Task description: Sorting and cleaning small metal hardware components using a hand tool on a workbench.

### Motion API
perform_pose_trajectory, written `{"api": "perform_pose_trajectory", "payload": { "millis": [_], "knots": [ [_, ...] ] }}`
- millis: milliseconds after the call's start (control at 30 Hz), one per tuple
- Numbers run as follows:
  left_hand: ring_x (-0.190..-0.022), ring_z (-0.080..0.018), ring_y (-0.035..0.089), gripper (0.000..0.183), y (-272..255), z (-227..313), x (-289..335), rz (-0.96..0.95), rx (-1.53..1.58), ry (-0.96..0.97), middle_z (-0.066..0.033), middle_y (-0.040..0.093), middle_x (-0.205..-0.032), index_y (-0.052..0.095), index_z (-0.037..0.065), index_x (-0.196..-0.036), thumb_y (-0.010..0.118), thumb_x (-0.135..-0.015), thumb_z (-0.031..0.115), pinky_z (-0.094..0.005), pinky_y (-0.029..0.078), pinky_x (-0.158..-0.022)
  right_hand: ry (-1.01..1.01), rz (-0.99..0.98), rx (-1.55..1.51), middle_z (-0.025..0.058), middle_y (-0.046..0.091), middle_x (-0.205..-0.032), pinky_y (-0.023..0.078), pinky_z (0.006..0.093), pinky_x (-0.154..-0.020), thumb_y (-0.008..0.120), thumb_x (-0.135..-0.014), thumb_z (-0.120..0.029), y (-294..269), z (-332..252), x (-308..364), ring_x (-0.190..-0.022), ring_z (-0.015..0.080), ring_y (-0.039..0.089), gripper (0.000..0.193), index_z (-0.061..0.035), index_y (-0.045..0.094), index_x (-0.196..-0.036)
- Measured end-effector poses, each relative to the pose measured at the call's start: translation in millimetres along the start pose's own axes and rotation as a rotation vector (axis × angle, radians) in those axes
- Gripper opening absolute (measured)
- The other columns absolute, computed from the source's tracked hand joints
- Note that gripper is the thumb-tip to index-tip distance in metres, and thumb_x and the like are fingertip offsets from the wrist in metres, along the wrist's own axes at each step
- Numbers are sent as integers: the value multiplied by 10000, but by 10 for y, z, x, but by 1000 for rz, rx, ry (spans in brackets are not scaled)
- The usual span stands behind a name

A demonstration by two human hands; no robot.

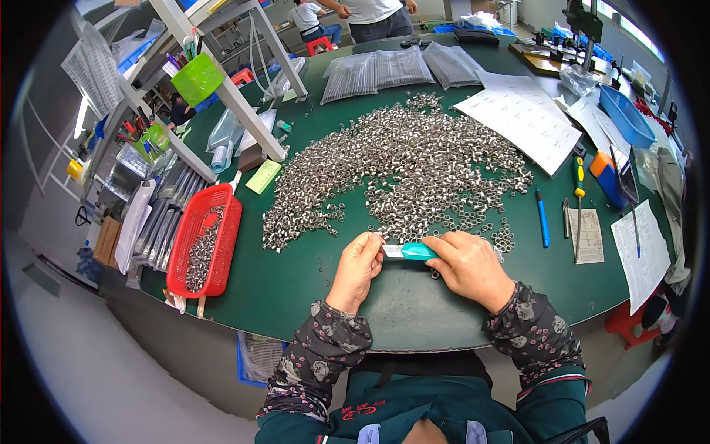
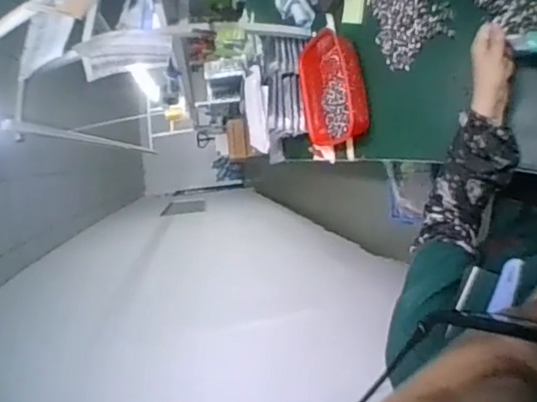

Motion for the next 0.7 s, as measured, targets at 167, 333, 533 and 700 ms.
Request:
{"api": "perform_pose_trajectory", "payload": {
  "millis": [167, 333, 533, 700],
  "knots": [
    [-496, -31, 360, 249, 15, 6, 9, 13, 27, -24, 22, 475, -632, 571, 57, -842, 518, -965, 267, -180, 276, -416, -8, 6, -1, 84, 563, -757, 472, 390, -612, 695, -741, -136, -8, -3, 0, -692, 272, 574, 305, -72, 628, -1032],
    [-481, -43, 347, 282, 58, -4, 27, 22, 37, -100, 19, 459, -613, 548, 63, -811, 489, -977, 284, -180, 266, -408, -48, 9, 29, 81, 571, -776, 465, 389, -621, 700, -727, -124, -20, -23, 1, -687, 265, 569, 326, -62, 622, -1037],
    [-494, -47, 315, 329, 116, -96, 33, -164, 202, -170, 4, 428, -637, 506, 71, -775, 433, -996, 303, -181, 266, -409, -120, 198, 114, 54, 546, -773, 447, 362, -612, 713, -694, -126, -247, -111, -41, -679, 233, 549, 370, -50, 601, -1037],
    [-532, -48, 354, 259, -28, 54, 31, 19, 226, -59, -9, 464, -730, 523, 73, -864, 453, -990, 288, -174, 287, -413, -180, 116, 172, 43, 549, -796, 424, 339, -593, 713, -686, -129, -211, -281, -29, -684, 208, 545, 371, -57, 606, -1035]
  ]
}}
Point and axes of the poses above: each hand's wrist, its own x-axis away from the middle knuckle, its own y-axis out of the palm, z = x × y, the point moved 10 cm from there along -x, towards the middle knuckle
